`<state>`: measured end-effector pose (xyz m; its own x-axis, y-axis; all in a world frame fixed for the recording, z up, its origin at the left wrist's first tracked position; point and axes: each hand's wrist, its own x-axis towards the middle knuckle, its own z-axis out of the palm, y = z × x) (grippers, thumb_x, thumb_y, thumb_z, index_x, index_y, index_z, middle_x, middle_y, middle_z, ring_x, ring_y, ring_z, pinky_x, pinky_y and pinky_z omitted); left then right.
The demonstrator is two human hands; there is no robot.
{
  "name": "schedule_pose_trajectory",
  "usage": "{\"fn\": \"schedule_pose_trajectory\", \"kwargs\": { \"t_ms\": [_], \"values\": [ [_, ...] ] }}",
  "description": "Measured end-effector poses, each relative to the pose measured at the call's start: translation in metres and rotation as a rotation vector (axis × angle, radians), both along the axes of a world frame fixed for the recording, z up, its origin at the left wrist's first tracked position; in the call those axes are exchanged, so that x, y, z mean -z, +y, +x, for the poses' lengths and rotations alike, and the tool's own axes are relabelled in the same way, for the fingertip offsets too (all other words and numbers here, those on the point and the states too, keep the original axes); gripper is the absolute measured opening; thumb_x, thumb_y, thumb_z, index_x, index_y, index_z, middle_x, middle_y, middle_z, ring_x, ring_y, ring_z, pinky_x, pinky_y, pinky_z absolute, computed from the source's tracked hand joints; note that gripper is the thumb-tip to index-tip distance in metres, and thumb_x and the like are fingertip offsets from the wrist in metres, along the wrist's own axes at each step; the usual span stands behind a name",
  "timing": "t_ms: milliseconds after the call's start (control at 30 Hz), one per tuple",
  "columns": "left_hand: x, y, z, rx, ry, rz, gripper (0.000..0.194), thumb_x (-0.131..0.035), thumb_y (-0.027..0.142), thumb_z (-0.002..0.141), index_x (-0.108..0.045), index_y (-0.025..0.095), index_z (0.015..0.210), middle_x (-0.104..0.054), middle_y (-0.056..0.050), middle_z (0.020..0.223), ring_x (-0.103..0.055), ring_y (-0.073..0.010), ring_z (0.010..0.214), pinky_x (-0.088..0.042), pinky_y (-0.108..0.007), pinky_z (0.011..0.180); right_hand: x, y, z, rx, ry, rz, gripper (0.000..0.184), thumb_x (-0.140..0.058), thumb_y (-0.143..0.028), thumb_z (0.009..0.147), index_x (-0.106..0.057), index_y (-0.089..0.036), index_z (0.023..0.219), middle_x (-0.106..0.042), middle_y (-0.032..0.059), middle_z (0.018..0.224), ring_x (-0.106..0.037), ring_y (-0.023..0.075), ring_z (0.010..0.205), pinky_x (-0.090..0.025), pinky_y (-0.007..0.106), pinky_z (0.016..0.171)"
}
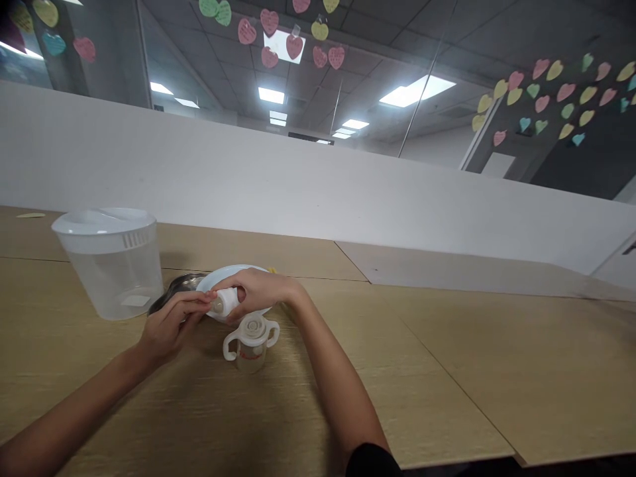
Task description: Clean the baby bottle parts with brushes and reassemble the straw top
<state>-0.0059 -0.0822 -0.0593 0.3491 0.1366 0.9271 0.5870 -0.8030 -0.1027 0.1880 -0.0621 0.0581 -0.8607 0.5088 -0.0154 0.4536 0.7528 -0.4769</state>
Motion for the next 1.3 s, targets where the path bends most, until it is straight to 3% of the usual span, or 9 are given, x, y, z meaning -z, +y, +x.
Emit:
{"fn": "schedule_pose_trajectory", "kwargs": {
  "t_ms": [233, 533, 733, 933, 1133, 1300],
  "values": [
    [0.0, 0.001, 0.0, 0.062, 0.005, 0.116, 0.021, -0.05, 0.006, 0.085, -0.055, 0.015, 0.103, -0.064, -0.009, 0.1, -0.061, -0.017, 0.1, -0.053, -0.032, 0.087, -0.003, -0.008, -0.001, 0.095, -0.016, 0.083, 0.046, -0.073, -0.023, 0.064, -0.063, -0.021, 0.109, -0.061, -0.0022, 0.084, -0.049, 0.0114, 0.07, -0.034, 0.021, 0.058],
    [0.008, 0.004, 0.006, 0.065, -0.017, 0.098, 0.02, -0.049, 0.007, 0.085, -0.056, 0.018, 0.101, -0.062, -0.006, 0.094, -0.061, -0.0156, 0.095, -0.054, -0.031, 0.082, -0.009, -0.022, -0.005, 0.263, -0.184, 0.354, 0.039, -0.075, -0.033, 0.061, -0.067, -0.024, 0.098, -0.064, -0.0013, 0.081, -0.055, 0.0176, 0.079, -0.032, 0.032, 0.082],
    [0.004, -0.001, 0.009, 0.044, -0.027, -0.014, 0.027, -0.048, 0.007, 0.085, -0.05, 0.018, 0.11, -0.06, -0.009, 0.105, -0.058, -0.0176, 0.102, -0.051, -0.033, 0.086, -0.01, -0.017, 0.002, 0.253, -0.167, 0.299, 0.035, -0.073, -0.027, 0.063, -0.064, -0.018, 0.096, -0.062, 0.0012, 0.085, -0.054, 0.0167, 0.077, -0.038, 0.025, 0.066],
    [0.014, -0.006, 0.013, 0.072, -0.027, -0.228, 0.05, -0.049, 0.024, 0.087, -0.031, 0.017, 0.133, -0.054, -0.014, 0.121, -0.052, -0.024, 0.114, -0.046, -0.04, 0.094, -0.026, -0.029, 0.02, 0.223, 0.008, 0.313, 0.036, -0.071, -0.019, 0.066, -0.057, -0.016, 0.099, -0.053, 0.0063, 0.106, -0.051, 0.019, 0.095, -0.041, 0.029, 0.08],
    [0.037, -0.006, 0.027, 0.135, 0.157, -0.354, 0.069, -0.054, 0.041, 0.083, -0.02, 0.019, 0.139, -0.053, -0.014, 0.127, -0.048, -0.0283, 0.12, -0.044, -0.044, 0.097, -0.031, -0.038, 0.024, 0.056, -0.045, 0.216, 0.032, -0.063, -0.018, 0.075, -0.055, -0.02, 0.106, -0.054, 0.0041, 0.103, -0.051, 0.0164, 0.091, -0.04, 0.027, 0.075],
    [0.04, -0.005, 0.032, 0.088, 0.15, -0.371, 0.073, -0.055, 0.042, 0.082, -0.017, 0.021, 0.141, -0.05, -0.012, 0.132, -0.042, -0.0299, 0.126, -0.038, -0.049, 0.103, -0.029, -0.036, 0.023, 0.075, -0.095, 0.145, 0.032, -0.065, -0.015, 0.069, -0.05, -0.018, 0.098, -0.055, -0.0001, 0.087, -0.048, 0.0131, 0.077, -0.036, 0.022, 0.062]
  ]
}}
